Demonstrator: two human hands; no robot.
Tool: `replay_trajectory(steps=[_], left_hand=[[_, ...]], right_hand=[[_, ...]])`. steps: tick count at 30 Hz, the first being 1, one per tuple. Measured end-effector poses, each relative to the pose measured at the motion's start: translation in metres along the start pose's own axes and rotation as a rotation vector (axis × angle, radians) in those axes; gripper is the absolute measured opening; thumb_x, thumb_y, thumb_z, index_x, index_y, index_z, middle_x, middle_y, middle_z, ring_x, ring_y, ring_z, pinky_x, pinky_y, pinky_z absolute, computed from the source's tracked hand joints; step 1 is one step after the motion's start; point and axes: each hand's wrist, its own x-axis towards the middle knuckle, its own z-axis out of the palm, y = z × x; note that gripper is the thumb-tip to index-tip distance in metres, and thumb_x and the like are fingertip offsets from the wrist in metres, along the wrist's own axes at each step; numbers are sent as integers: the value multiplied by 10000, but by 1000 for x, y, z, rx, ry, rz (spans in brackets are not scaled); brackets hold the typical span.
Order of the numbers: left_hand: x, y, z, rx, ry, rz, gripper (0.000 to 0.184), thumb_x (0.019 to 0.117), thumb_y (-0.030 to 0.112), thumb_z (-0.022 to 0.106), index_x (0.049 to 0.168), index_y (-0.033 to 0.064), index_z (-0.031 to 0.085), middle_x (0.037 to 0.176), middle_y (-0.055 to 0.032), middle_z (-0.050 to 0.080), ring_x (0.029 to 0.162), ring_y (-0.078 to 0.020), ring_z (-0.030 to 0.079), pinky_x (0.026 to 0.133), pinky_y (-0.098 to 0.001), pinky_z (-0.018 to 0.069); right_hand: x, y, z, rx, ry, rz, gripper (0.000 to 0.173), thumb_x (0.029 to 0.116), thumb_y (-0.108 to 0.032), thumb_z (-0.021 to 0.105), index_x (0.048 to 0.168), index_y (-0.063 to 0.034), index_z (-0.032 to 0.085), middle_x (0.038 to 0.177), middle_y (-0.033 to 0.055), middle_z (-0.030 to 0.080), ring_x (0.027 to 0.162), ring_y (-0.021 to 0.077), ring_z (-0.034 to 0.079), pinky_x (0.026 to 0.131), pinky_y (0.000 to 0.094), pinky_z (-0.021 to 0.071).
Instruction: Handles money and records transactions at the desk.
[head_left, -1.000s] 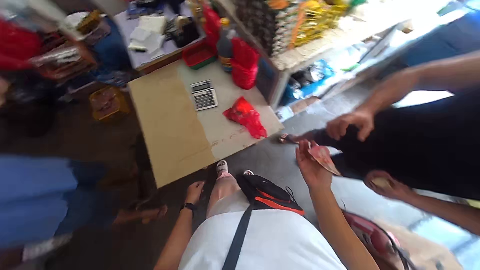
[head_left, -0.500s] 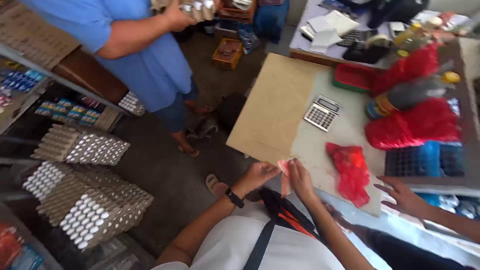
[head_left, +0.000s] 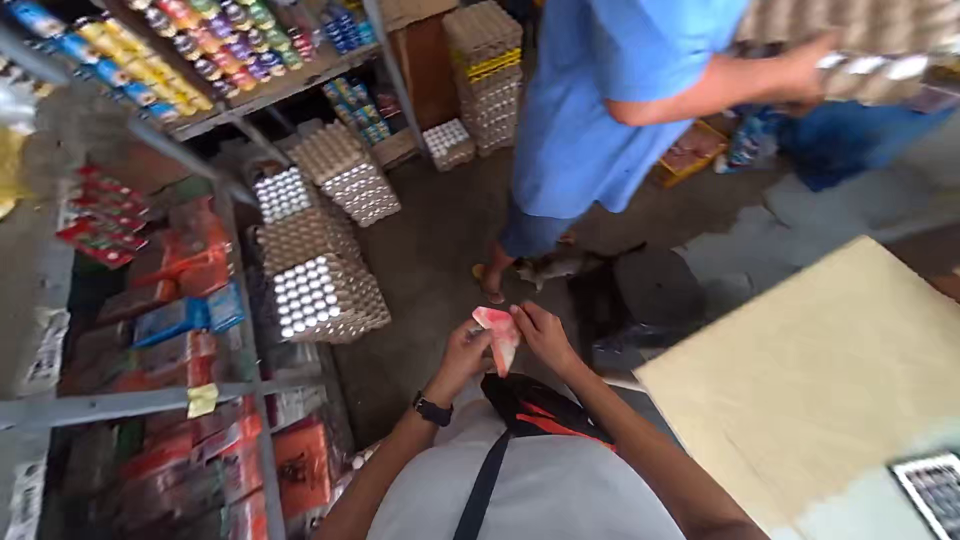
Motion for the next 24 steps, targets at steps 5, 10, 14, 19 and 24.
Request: replay_trajectory(steps=[5, 10, 14, 19, 24], left_hand=[[18, 8, -107, 45, 449, 132, 225, 1008, 134, 602, 1175, -13, 638, 800, -24, 670, 573, -46, 561, 521, -234, 491], [50, 8, -184, 225, 685, 182, 282, 1000, 151, 621, 1203, -42, 651, 1038, -114, 735, 945, -130, 711, 887, -340, 590], [108, 32, -228, 199, 732, 152, 327, 982, 144, 648, 1257, -32, 639, 1091, -105, 739, 979, -123, 717, 902, -326, 597], [218, 83, -271, 60, 759, 114, 277, 944, 102, 685, 1180, -42, 660, 942, -70, 744, 818, -87, 702, 768, -290, 595], [316, 156, -298, -52, 722, 106, 170, 998, 149, 607, 1046, -8, 652, 675, -17, 612, 500, -83, 519, 471, -273, 468]], right_hand=[[108, -36, 57, -10, -237, 26, 387, 1079, -343, 479, 1177, -11, 653, 957, 135, 671, 839, 220, 649, 808, 423, 545], [203, -72, 92, 99, -542, 48, 370, 1091, -120, 383, 1406, -13, 544, 1229, 156, 684, 1038, 213, 726, 932, 387, 613], [282, -109, 114, 192, -660, -85, 379, 1056, -95, 524, 1430, -29, 527, 1184, 110, 724, 1056, 181, 729, 964, 367, 607], [399, -155, 132, 275, -778, -169, 210, 1018, -105, 623, 1188, -1, 687, 1124, 110, 731, 988, 188, 734, 929, 378, 616], [510, -208, 127, 236, -737, -156, 221, 981, -127, 688, 1151, 14, 669, 1079, 115, 722, 908, 167, 736, 858, 351, 633]])
